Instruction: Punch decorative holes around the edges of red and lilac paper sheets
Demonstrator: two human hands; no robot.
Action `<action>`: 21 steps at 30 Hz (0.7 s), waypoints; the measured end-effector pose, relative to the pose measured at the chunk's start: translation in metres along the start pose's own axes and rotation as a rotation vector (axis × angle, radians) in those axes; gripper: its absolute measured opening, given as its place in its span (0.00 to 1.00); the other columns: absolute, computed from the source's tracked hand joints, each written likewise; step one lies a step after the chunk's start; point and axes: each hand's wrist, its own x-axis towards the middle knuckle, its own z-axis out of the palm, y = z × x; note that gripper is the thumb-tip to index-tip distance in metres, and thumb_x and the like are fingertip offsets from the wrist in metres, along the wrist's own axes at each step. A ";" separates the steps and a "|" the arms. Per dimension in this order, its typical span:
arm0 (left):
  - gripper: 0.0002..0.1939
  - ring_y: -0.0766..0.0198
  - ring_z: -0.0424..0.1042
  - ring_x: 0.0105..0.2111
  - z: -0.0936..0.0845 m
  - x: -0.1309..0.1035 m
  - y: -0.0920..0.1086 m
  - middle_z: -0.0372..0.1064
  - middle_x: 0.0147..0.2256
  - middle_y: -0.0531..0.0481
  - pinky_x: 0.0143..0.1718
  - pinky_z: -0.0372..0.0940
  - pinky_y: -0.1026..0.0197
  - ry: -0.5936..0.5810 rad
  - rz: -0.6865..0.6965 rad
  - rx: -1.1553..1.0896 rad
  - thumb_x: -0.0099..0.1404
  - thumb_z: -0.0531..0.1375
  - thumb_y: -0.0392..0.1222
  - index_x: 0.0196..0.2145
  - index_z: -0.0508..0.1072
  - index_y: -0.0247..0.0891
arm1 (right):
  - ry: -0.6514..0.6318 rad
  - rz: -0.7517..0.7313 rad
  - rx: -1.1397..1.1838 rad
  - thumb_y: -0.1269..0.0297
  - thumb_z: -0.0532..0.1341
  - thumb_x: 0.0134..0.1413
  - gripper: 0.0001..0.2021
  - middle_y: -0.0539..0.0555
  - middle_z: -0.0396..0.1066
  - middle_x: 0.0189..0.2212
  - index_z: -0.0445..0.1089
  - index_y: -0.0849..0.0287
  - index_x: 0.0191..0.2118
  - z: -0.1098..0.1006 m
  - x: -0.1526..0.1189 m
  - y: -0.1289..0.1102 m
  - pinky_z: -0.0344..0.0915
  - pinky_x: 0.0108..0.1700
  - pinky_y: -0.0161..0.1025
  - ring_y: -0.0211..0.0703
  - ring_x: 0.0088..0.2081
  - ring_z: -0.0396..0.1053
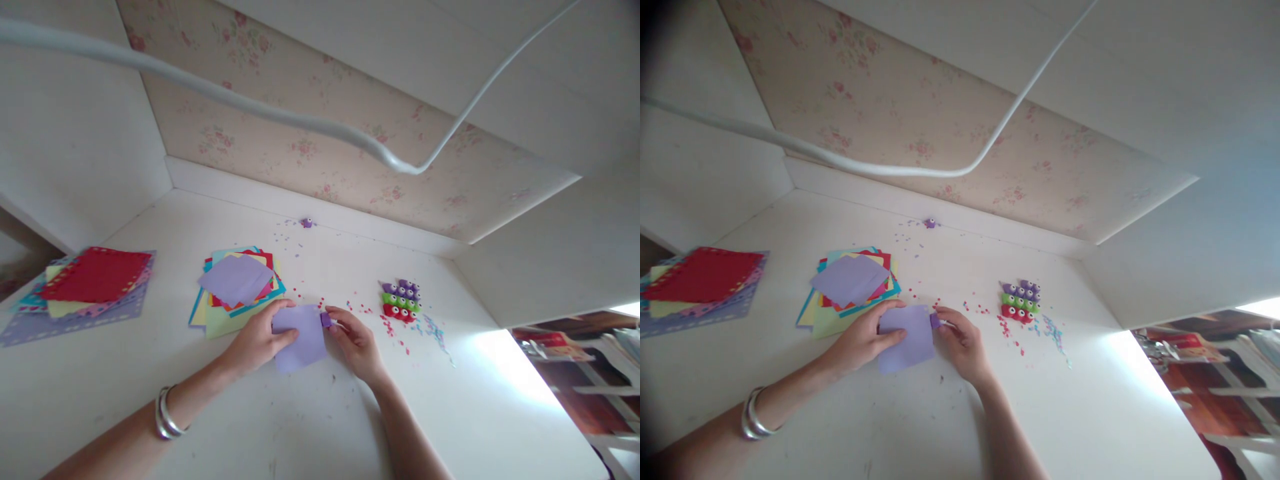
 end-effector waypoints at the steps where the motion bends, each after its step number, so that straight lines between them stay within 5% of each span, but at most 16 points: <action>1: 0.21 0.56 0.69 0.47 0.000 0.000 0.000 0.68 0.50 0.48 0.49 0.64 0.56 0.002 0.002 0.004 0.57 0.61 0.43 0.49 0.66 0.42 | -0.003 -0.009 -0.017 0.67 0.57 0.60 0.12 0.56 0.70 0.51 0.71 0.49 0.48 0.000 0.000 0.000 0.67 0.53 0.45 0.45 0.54 0.66; 21: 0.21 0.58 0.72 0.43 0.001 0.000 -0.002 0.68 0.49 0.48 0.43 0.68 0.58 -0.022 0.005 -0.081 0.58 0.60 0.42 0.50 0.66 0.41 | -0.001 -0.040 -0.123 0.67 0.57 0.61 0.11 0.56 0.71 0.49 0.71 0.51 0.47 0.000 0.001 -0.001 0.66 0.53 0.46 0.46 0.52 0.68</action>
